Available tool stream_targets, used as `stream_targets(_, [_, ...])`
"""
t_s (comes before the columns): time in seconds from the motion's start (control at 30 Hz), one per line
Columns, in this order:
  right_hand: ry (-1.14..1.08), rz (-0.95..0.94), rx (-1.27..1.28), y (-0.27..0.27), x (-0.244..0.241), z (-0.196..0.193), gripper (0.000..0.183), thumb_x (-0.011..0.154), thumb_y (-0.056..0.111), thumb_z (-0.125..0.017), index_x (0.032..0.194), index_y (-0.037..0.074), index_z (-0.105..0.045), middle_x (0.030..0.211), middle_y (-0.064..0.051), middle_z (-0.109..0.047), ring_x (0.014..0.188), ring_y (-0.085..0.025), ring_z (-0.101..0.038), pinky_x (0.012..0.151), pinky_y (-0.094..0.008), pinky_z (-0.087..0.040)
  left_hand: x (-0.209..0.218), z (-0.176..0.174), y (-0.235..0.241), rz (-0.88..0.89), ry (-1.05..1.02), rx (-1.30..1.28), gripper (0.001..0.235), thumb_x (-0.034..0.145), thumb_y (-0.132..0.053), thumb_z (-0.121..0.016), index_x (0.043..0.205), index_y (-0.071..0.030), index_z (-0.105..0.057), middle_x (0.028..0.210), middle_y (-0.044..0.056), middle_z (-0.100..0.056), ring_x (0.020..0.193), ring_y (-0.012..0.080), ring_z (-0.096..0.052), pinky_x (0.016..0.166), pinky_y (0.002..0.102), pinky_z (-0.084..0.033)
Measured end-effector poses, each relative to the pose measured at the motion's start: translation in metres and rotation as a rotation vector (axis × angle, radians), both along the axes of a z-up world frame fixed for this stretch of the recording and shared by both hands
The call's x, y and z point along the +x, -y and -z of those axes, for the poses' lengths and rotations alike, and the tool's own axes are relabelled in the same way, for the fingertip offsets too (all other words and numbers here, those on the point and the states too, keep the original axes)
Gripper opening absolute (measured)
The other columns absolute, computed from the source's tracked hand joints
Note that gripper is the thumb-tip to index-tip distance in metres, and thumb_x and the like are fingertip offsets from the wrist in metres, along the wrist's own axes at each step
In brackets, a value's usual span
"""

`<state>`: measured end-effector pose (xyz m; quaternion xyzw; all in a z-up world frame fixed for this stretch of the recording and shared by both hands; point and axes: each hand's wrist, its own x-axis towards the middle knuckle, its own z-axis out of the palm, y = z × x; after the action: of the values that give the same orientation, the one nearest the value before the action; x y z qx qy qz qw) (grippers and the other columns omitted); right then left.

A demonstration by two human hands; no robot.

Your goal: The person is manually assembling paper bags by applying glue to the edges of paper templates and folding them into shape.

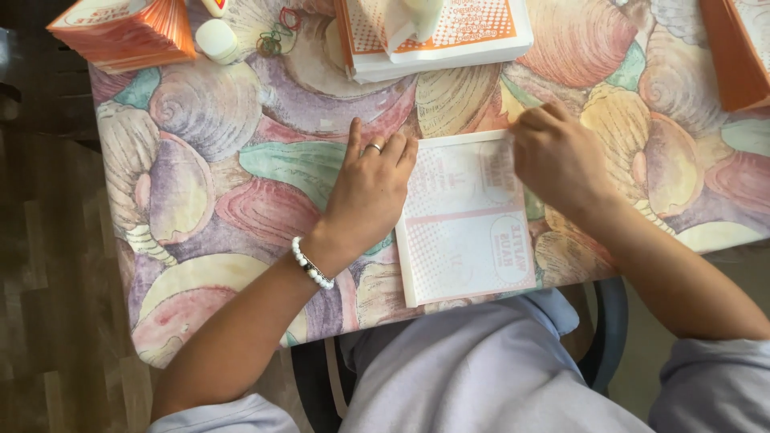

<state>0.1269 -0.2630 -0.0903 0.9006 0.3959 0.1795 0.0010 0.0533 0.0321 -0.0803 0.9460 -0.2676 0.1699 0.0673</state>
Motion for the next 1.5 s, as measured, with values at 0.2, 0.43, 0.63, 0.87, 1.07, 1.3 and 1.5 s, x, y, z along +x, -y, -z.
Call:
stream_targets(0.2, [-0.117,-0.162,0.218,-0.082,-0.016,-0.012,0.021,0.085,0.000,-0.056,0.087,0.005,-0.076,0.093,-0.010,-0.068,0.095,-0.029,-0.069,0.072,-0.036,-0.059,-0.002,-0.002,0.000,-0.007,0.004,-0.007,0.044,0.086,-0.007,-0.063,0.130,0.000,-0.066,0.107,0.013,-0.060,0.097,0.0312,-0.065,0.115,0.069,-0.027])
stream_targets(0.43, [-0.134,-0.052,0.172,-0.009,0.001,-0.005,0.027,0.087,-0.001,-0.056,0.094,0.009,-0.080,0.097,-0.007,-0.069,0.097,-0.026,-0.070,0.074,-0.034,-0.058,0.015,0.008,0.000,-0.029,-0.082,-0.040,0.043,0.086,-0.027,-0.077,0.122,-0.005,-0.069,0.101,0.008,-0.056,0.094,0.0291,-0.063,0.108,0.069,-0.035])
stream_targets(0.63, [-0.055,-0.007,0.179,0.004,0.002,0.016,0.015,0.083,0.002,-0.064,0.080,0.010,-0.076,0.088,-0.002,-0.067,0.087,-0.021,-0.067,0.073,-0.030,-0.057,0.069,0.005,0.005,-0.120,-0.463,-0.089,0.050,0.061,-0.048,-0.094,0.088,-0.020,-0.063,0.091,0.001,-0.058,0.095,0.0319,-0.063,0.087,0.054,-0.041])
stream_targets(0.87, [-0.198,-0.017,0.427,-0.002,-0.003,-0.009,0.015,0.087,0.000,-0.065,0.086,0.006,-0.079,0.091,-0.007,-0.071,0.087,-0.026,-0.068,0.075,-0.034,-0.057,0.070,-0.009,0.010,-0.134,-0.605,-0.166,0.043,0.060,-0.031,-0.099,0.082,-0.016,-0.064,0.088,0.004,-0.057,0.087,0.0363,-0.069,0.075,0.050,-0.054])
stream_targets(1.07, [-0.772,-0.036,1.057,0.014,0.011,-0.021,0.060,0.088,0.004,-0.083,0.141,-0.006,-0.059,0.114,-0.021,-0.067,0.107,-0.028,-0.067,0.095,-0.040,-0.058,0.057,-0.037,0.014,-0.144,-0.693,-0.279,0.022,0.074,-0.016,-0.086,0.091,-0.010,-0.073,0.086,0.011,-0.071,0.093,0.0396,-0.072,0.082,0.052,-0.054])
stream_targets(1.3, [-1.139,0.153,1.168,0.001,-0.003,-0.042,0.048,0.076,-0.001,-0.084,0.120,-0.002,-0.065,0.101,-0.014,-0.070,0.090,-0.022,-0.070,0.079,-0.034,-0.060,0.054,-0.045,0.014,-0.005,-0.599,-1.125,0.022,0.086,-0.016,-0.085,0.100,-0.009,-0.070,0.088,0.009,-0.075,0.086,0.0171,-0.072,0.078,0.033,-0.059])
stream_targets(1.5, [-0.949,0.302,1.254,-0.007,-0.005,-0.056,0.025,0.082,0.005,-0.089,0.101,-0.001,-0.075,0.085,-0.014,-0.074,0.077,-0.018,-0.073,0.070,-0.030,-0.060,0.029,-0.023,0.024,-0.020,-0.759,-1.571,0.041,0.093,-0.028,-0.078,0.120,-0.001,-0.064,0.099,0.012,-0.071,0.089,0.0195,-0.073,0.080,0.033,-0.066])
